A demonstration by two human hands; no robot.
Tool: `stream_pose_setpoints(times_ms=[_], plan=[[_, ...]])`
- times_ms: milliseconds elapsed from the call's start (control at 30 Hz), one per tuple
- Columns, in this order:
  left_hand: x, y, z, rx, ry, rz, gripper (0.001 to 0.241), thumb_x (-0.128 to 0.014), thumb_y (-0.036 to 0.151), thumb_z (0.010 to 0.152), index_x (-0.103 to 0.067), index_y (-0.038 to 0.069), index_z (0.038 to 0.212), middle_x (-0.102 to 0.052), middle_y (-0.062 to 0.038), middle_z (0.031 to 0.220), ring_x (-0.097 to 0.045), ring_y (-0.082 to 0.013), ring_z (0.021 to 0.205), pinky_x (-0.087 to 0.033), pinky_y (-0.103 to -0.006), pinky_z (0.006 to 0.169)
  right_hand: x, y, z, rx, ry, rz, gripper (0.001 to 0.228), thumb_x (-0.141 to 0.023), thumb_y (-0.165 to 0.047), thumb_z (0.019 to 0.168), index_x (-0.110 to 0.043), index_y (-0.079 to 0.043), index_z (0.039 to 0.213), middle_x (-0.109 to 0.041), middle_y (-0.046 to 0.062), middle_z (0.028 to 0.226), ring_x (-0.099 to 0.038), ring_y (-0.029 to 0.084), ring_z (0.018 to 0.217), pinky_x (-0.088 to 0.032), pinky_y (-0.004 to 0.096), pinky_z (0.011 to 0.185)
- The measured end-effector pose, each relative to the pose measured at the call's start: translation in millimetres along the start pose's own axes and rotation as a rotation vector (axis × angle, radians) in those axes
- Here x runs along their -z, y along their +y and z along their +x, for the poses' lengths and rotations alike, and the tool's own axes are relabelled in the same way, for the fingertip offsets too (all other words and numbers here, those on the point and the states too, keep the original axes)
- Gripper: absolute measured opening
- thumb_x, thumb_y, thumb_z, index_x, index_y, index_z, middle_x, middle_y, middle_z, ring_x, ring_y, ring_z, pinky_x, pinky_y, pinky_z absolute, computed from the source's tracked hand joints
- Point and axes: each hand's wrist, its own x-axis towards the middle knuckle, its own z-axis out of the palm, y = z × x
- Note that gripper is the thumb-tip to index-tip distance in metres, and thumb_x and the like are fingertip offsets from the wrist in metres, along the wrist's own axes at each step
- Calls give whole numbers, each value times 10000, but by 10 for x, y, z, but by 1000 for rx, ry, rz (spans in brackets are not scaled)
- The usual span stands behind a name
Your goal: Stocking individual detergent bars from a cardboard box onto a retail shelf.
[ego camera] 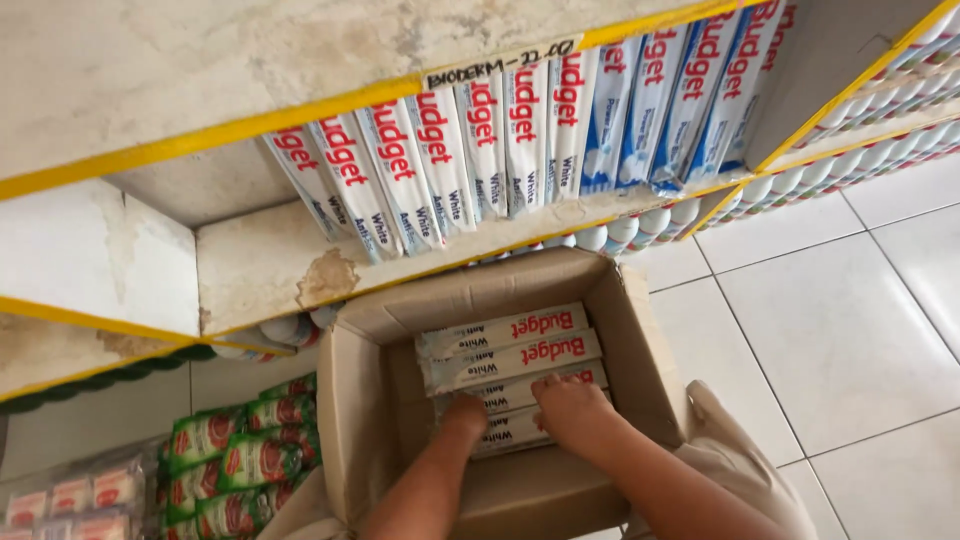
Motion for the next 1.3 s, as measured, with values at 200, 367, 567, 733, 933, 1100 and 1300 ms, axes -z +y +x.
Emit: stream_pose_setpoints(times_ms=[200,367,567,733,933,1100,1300], plan=[[23,-454,140,13,51,-110,373,-556,36,931,-657,-48,1280,-682,-244,1305,-723,-359,1097,-608,-460,918,278,-23,-113,-24,25,33,487,-650,-368,982,-505,-76,1344,-593,148,1313,-610,342,1211,-542,457,965],[-199,-349,127,-8,50,-169,381,-581,49,923,-646,-39,1288,-668,-239,1312,-708,-357,1101,-600,-462,920,341,49,-128,-13,6,70,481,-664,-358,977,-506,-69,1328,-591,154,1305,-603,351,1207,-537,466,964],[197,-115,-185,-40,39,-220,397,-611,65,914,-634,-29,1298,-652,-232,1322,-690,-354,1107,-590,-465,923,353,101,-76,1,43,84,416,-645,-337,991,-542,-113,1327,-613,150,1279,-633,348,1178,-533,482,964],[201,-23,-697,-46,12,-301,413,-636,77,905,-624,-20,1306,-638,-226,1329,-675,-351,1112,-582,-467,925,356,132,0,-19,21,75,412,-632,-325,999,-569,-169,1375,-622,144,1300,-646,338,1178,-533,485,978],[-253,-300,-1132,-22,-52,-417,436,-666,91,896,-613,-10,1316,-622,-219,1339,-658,-348,1117,-573,-469,927,365,85,-76,-93,-81,79,503,-635,-384,989,-525,-264,1465,-607,118,1353,-638,306,1221,-524,475,1021],[298,-159,-718,-61,-59,-494,458,-691,103,888,-603,-1,1325,-608,-213,1346,-643,-345,1122,-565,-471,930,334,95,-115,-2,86,179,497,-667,-351,949,-561,-207,1412,-663,108,1276,-627,308,1218,-519,473,1013],[312,-181,-229,-98,-90,-571,487,-722,116,878,-591,10,1335,-592,-205,1356,-625,-341,1127,-555,-473,932,345,161,-107,-27,111,190,497,-691,-327,934,-559,-189,1393,-649,139,1251,-620,321,1208,-505,486,996]])
